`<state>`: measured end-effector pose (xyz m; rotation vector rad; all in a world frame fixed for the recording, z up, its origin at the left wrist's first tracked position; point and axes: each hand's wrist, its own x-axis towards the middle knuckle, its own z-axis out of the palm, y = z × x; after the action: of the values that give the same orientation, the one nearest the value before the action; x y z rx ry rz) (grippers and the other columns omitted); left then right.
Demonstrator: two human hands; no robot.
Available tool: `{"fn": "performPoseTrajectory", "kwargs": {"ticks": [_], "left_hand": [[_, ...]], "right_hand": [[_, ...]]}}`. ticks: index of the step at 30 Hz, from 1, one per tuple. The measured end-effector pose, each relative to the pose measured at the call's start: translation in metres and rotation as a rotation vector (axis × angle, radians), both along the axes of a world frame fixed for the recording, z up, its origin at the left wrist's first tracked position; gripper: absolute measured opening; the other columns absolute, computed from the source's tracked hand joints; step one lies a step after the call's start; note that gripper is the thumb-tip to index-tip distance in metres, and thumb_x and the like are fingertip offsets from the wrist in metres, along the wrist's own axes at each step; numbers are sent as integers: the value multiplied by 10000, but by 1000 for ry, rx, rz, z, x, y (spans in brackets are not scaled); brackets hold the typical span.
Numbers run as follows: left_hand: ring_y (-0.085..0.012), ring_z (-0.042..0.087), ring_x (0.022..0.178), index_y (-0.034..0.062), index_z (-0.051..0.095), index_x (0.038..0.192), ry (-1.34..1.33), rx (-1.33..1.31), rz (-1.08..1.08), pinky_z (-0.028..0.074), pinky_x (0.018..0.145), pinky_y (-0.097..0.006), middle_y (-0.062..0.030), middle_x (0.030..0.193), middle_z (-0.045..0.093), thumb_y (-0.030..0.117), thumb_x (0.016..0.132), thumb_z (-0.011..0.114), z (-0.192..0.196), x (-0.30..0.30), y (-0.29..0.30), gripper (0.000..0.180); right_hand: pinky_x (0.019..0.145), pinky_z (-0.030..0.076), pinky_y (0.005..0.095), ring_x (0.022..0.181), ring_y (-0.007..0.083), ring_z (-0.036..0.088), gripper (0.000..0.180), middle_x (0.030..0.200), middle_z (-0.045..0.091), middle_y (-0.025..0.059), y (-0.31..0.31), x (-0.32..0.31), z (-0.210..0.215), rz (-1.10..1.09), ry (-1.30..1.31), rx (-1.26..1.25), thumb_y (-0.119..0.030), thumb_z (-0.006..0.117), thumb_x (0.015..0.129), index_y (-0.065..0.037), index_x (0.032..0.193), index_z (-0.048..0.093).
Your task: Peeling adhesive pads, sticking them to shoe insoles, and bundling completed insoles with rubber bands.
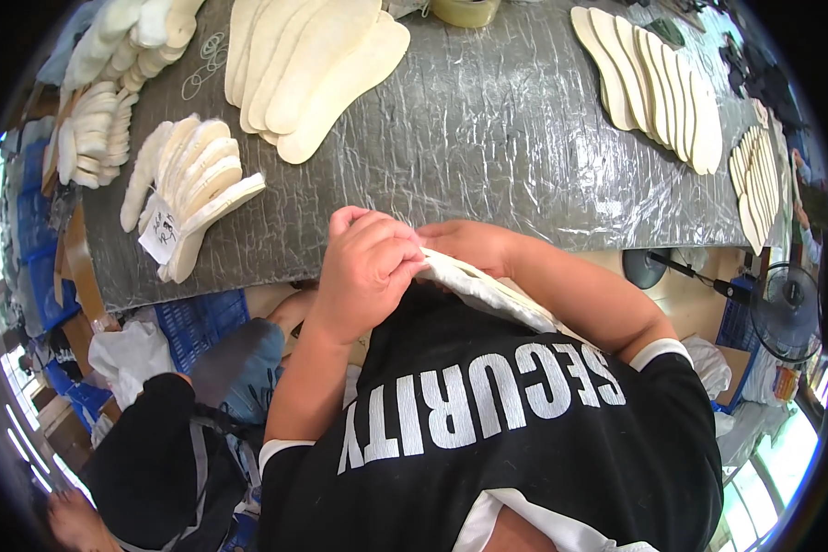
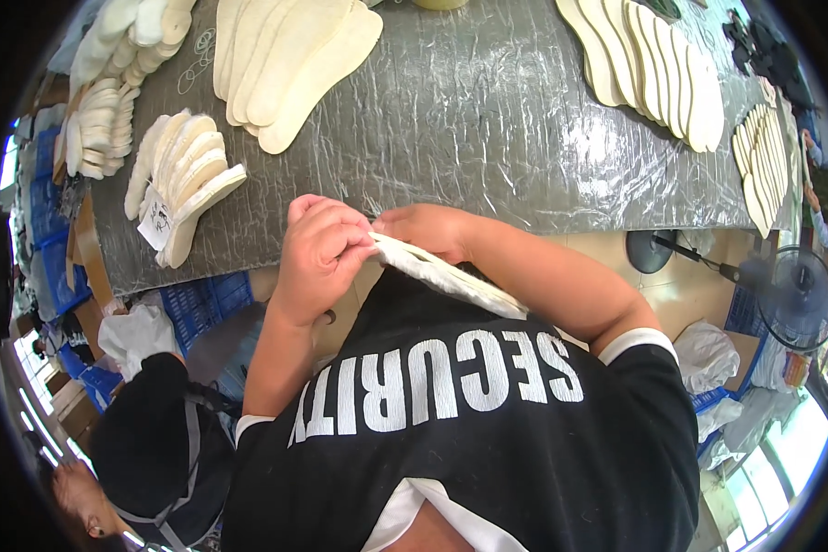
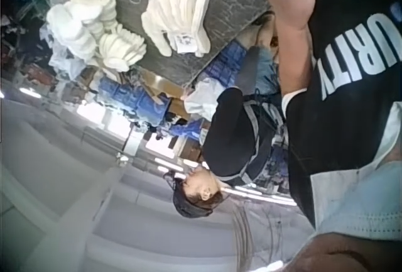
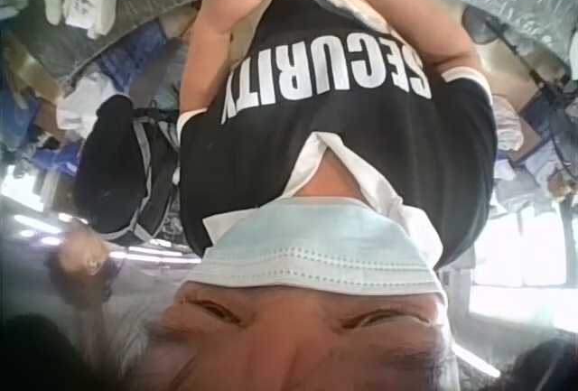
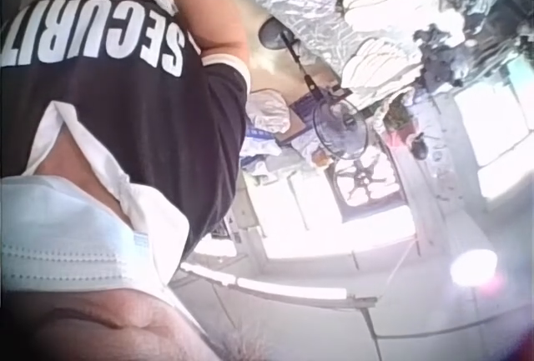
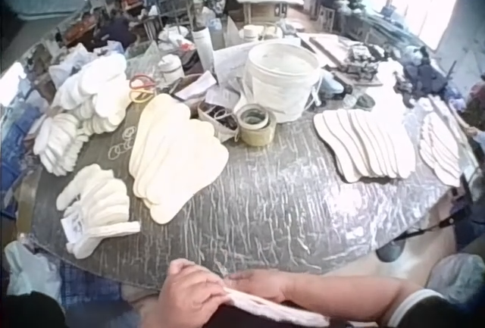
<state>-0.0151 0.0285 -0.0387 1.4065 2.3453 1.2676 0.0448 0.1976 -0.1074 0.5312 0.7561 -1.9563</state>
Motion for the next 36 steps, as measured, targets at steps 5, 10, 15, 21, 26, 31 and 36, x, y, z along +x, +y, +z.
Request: {"fn": "performPoseTrajectory", "kwargs": {"ticks": [5, 10, 15, 21, 26, 31, 36], "left_hand": [[-209, 566, 748, 56, 564, 692, -42, -145, 123, 357, 792, -359, -29, 760, 607, 40, 637, 691, 3, -1, -21, 139], [-240, 569, 750, 74, 564, 700, 38, -101, 107, 379, 797, -380, -41, 752, 602, 102, 700, 660, 0, 4, -10, 100], [-267, 540, 757, 66, 569, 735, -40, -139, 84, 389, 788, -407, -71, 770, 592, 59, 672, 667, -11, 11, -17, 117], [-239, 566, 718, 39, 591, 647, -284, -211, 13, 440, 719, -340, -81, 705, 626, 15, 626, 702, 8, 34, 55, 115], [-255, 572, 797, 38, 587, 740, -132, 40, -491, 436, 765, -362, -95, 832, 646, 12, 622, 683, 69, 25, 113, 155], [-293, 566, 794, -5, 658, 828, -576, 205, -1870, 420, 717, -409, -121, 871, 648, 117, 809, 632, 174, 42, 155, 127], [-325, 524, 894, 4, 562, 1034, -595, 107, -2234, 410, 770, -406, -129, 937, 587, 199, 928, 484, 179, 74, 186, 236]], "right_hand": [[731, 459, 354, 793, 186, 593, 435, 867, 640, 67, 41, -2, 30, 241, 930, 390, -433, 652, 806, -68, 1034, 592], [668, 475, 442, 786, 311, 645, 388, 795, 659, 124, 32, 8, 62, 599, 1167, 1097, -409, 690, 698, -110, 941, 648], [557, 445, 463, 647, 339, 616, 254, 639, 606, 133, 23, 21, 49, 399, 1314, 1276, -348, 638, 726, -98, 745, 597], [595, 458, 471, 692, 354, 610, 219, 686, 622, 137, 65, 95, 71, 231, 1084, 1445, -305, 635, 745, -91, 785, 607], [602, 459, 480, 703, 365, 609, 257, 715, 624, 150, 82, 172, 66, -8, 754, 1649, -363, 576, 814, -109, 854, 582], [627, 462, 479, 746, 363, 609, 283, 756, 629, 150, 61, 232, 76, -158, 310, 1754, -385, 558, 837, -106, 867, 592], [617, 459, 469, 702, 377, 597, 282, 727, 615, 164, 35, 250, 51, -275, 232, 1829, -361, 594, 819, -81, 787, 595]]}}
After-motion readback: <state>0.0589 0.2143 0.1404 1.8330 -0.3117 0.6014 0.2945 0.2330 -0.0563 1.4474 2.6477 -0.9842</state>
